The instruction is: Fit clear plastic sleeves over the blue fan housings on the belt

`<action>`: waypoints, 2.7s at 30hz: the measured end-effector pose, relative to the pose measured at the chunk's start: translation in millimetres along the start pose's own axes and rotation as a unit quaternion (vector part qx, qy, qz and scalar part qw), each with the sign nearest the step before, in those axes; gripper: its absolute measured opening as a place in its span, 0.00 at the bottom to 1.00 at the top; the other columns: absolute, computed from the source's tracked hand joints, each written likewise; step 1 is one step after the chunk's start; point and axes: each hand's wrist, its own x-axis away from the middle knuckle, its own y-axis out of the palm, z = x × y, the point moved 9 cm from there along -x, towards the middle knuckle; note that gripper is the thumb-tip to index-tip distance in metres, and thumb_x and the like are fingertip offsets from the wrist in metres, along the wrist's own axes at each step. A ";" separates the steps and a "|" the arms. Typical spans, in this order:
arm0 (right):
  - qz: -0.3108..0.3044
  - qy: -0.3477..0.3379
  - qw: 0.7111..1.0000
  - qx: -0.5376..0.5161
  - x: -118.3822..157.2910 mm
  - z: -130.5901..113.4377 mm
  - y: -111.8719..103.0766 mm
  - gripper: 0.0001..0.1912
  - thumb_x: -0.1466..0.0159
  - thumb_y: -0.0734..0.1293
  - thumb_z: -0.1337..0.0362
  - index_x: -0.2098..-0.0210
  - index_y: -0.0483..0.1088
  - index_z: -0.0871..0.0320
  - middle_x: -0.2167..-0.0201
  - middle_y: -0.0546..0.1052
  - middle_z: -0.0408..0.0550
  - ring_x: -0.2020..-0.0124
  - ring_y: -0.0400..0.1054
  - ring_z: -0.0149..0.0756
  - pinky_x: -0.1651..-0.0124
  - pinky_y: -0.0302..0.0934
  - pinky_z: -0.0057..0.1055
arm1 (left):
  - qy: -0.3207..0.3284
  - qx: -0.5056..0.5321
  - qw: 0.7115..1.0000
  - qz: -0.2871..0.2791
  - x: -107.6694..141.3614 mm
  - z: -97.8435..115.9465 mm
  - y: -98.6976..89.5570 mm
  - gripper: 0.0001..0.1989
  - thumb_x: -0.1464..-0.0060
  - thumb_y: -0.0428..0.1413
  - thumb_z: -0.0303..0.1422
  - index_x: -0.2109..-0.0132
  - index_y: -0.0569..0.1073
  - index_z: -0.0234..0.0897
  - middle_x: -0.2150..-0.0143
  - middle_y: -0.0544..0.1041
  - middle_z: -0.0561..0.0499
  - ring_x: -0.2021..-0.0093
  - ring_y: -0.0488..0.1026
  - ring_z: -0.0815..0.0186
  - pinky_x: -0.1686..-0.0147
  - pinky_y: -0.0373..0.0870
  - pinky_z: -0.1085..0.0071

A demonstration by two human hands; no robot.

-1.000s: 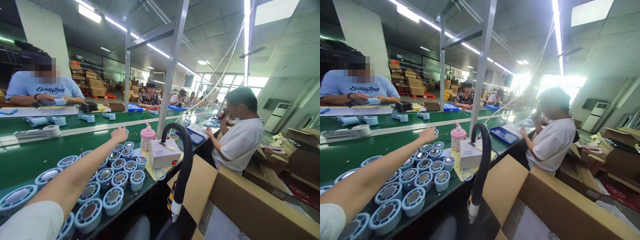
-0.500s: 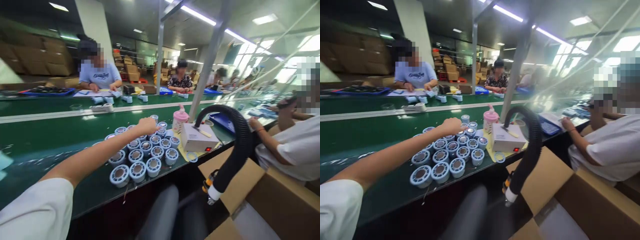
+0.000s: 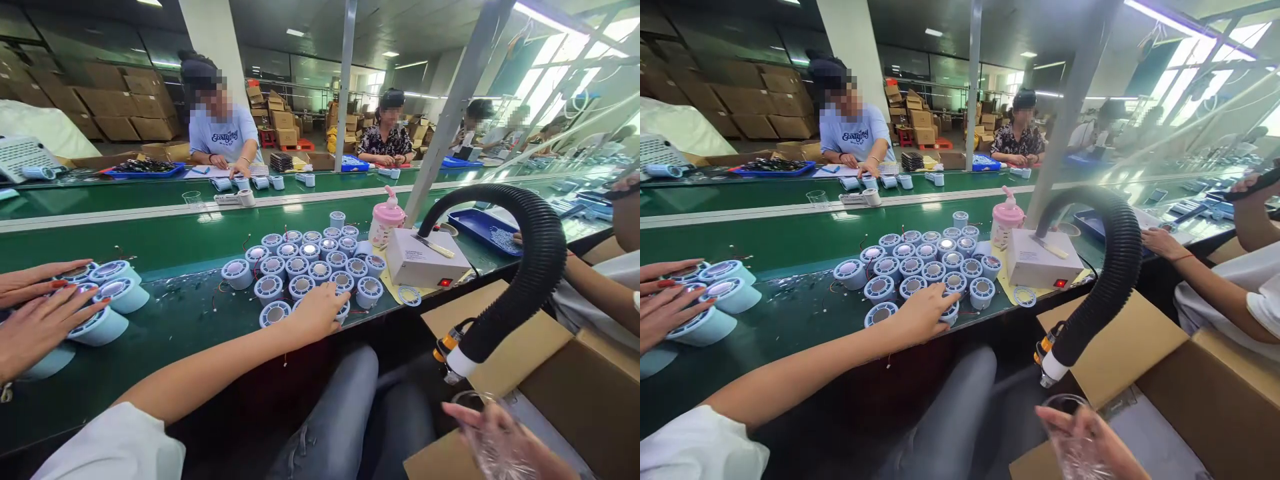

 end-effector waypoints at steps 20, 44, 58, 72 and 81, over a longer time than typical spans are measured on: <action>0.029 -0.147 0.811 0.566 -36.1 -91.4 111.4 0.16 0.38 0.64 0.70 0.51 0.73 0.53 0.45 0.68 0.56 0.48 0.66 0.51 0.52 0.70 0.47 | 0.105 0.455 0.882 -0.060 56.1 72.2 35.5 0.10 0.43 0.56 0.36 0.56 0.77 0.39 0.58 0.71 0.47 0.57 0.70 0.63 0.54 0.66 0.67; 0.091 0.045 0.989 0.108 -35.9 -56.9 74.3 0.15 0.39 0.69 0.61 0.81 0.72 0.58 0.59 0.73 0.51 0.56 0.69 0.41 0.63 0.66 0.29 | 0.124 0.526 0.841 -0.024 60.9 72.2 61.2 0.34 0.64 0.70 0.42 0.47 0.75 0.43 0.39 0.62 0.41 0.43 0.66 0.52 0.43 0.65 0.57; 0.041 -0.104 0.967 0.228 -13.0 -76.9 81.9 0.22 0.43 0.75 0.66 0.50 0.73 0.48 0.42 0.72 0.47 0.43 0.67 0.43 0.44 0.66 0.35 | 0.000 0.717 0.673 -0.184 75.2 83.5 76.2 0.36 0.54 0.66 0.37 0.38 0.63 0.41 0.50 0.73 0.44 0.60 0.74 0.63 0.66 0.75 0.70; -0.003 0.079 0.995 -0.053 -13.1 -55.0 90.8 0.18 0.38 0.72 0.62 0.50 0.69 0.42 0.53 0.74 0.38 0.52 0.69 0.32 0.55 0.68 0.22 | 0.107 0.654 0.739 -0.119 78.6 83.8 46.1 0.40 0.58 0.68 0.29 0.38 0.65 0.44 0.40 0.70 0.44 0.42 0.69 0.56 0.46 0.70 0.65; 0.010 0.147 0.983 -0.109 -14.5 -43.8 92.2 0.18 0.39 0.71 0.54 0.54 0.68 0.55 0.62 0.74 0.46 0.66 0.70 0.33 0.68 0.70 0.26 | 0.124 0.635 0.756 -0.103 80.3 84.9 40.9 0.36 0.54 0.67 0.34 0.38 0.66 0.43 0.38 0.68 0.42 0.39 0.66 0.53 0.44 0.69 0.62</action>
